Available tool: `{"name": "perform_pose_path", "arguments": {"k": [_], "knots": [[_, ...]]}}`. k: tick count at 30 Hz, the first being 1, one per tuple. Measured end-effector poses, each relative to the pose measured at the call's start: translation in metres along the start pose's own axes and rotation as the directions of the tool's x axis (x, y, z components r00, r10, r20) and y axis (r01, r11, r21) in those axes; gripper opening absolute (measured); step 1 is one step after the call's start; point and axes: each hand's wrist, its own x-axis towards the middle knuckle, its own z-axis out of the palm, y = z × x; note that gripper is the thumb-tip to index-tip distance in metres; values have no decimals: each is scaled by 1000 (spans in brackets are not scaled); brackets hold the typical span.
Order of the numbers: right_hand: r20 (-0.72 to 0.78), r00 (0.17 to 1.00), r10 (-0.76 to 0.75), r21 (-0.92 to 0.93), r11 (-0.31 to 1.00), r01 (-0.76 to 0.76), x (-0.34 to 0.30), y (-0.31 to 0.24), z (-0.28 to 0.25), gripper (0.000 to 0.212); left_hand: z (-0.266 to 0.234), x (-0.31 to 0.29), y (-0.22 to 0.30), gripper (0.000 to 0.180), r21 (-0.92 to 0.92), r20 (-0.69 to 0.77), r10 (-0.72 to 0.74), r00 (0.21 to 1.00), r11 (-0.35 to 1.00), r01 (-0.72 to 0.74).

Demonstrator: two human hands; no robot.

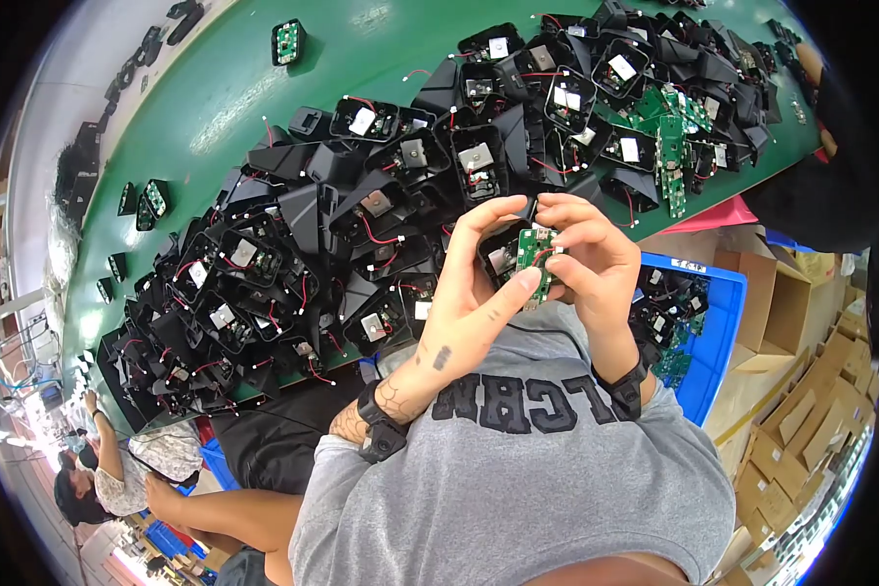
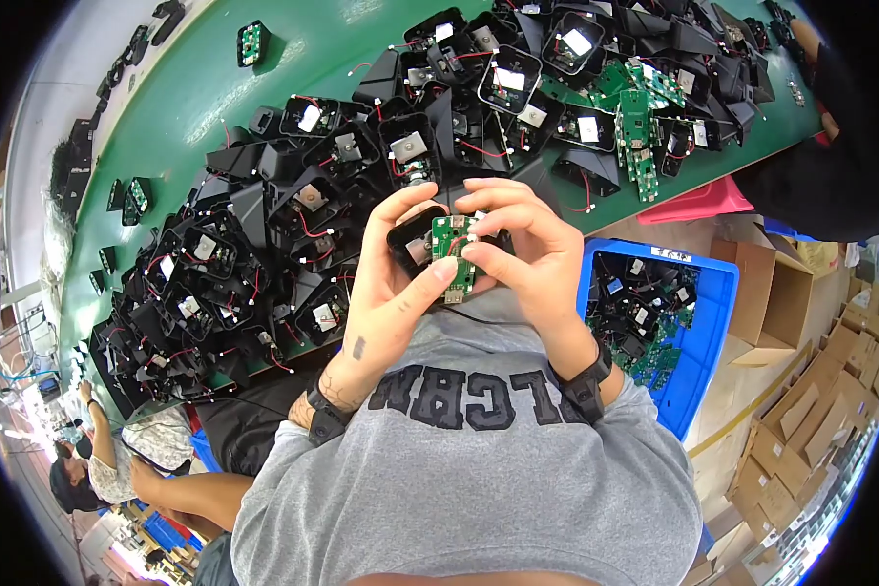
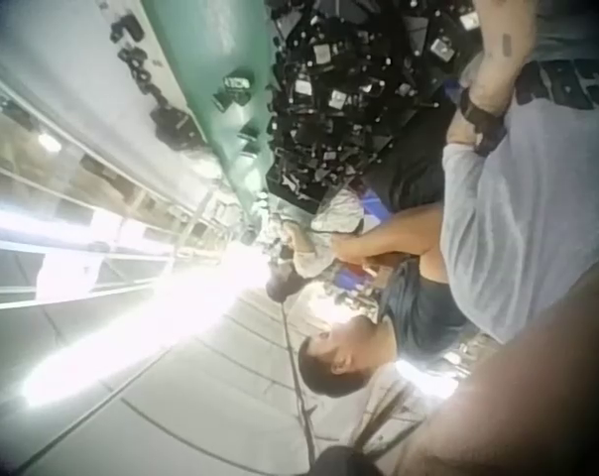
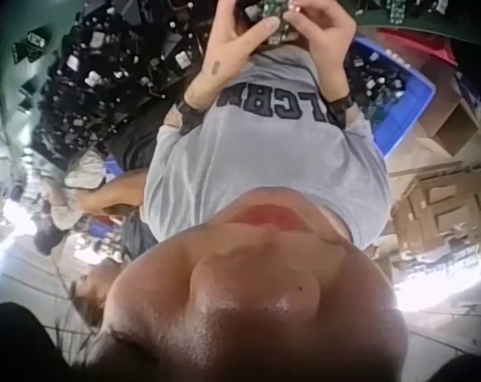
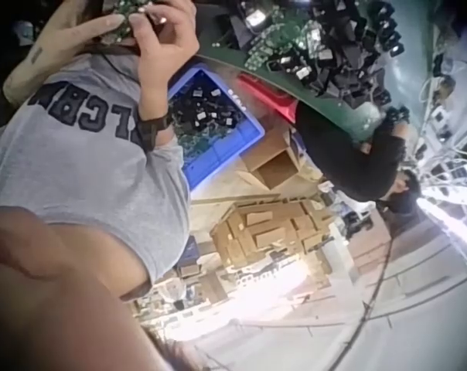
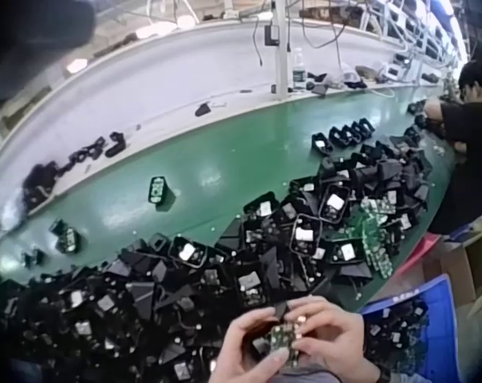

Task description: Inserting circuit boards into black plastic housings and organizing them on the assembly table.

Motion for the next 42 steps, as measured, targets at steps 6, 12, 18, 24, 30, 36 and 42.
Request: {"name": "perform_pose_path", "arguments": {"k": [6,12,18,24,30,36,42], "knots": [[-8,1000,5,-95,995,-6,0,0,3,15,2,5,-3,55,18,-9,56,998,998,-56],[13,985,-170,-44,984,170,1,5,11,11,-5,8,-9,52,-75,-13,24,1000,997,-25],[-24,980,-195,-10,981,195,6,-13,9,10,-4,5,16,40,-260,84,-211,974,939,226],[348,911,-223,-198,932,303,19,-26,2,6,-9,11,22,32,-179,197,-284,938,930,320],[329,925,-189,-217,938,269,18,-28,0,11,-11,16,17,20,-85,189,-210,959,970,229],[398,905,-151,-265,925,271,16,-32,0,6,-6,20,10,13,90,-19,114,993,990,-112],[211,974,-87,-628,751,203,15,-46,14,7,-9,23,-5,8,529,-14,619,785,671,-520]]}}
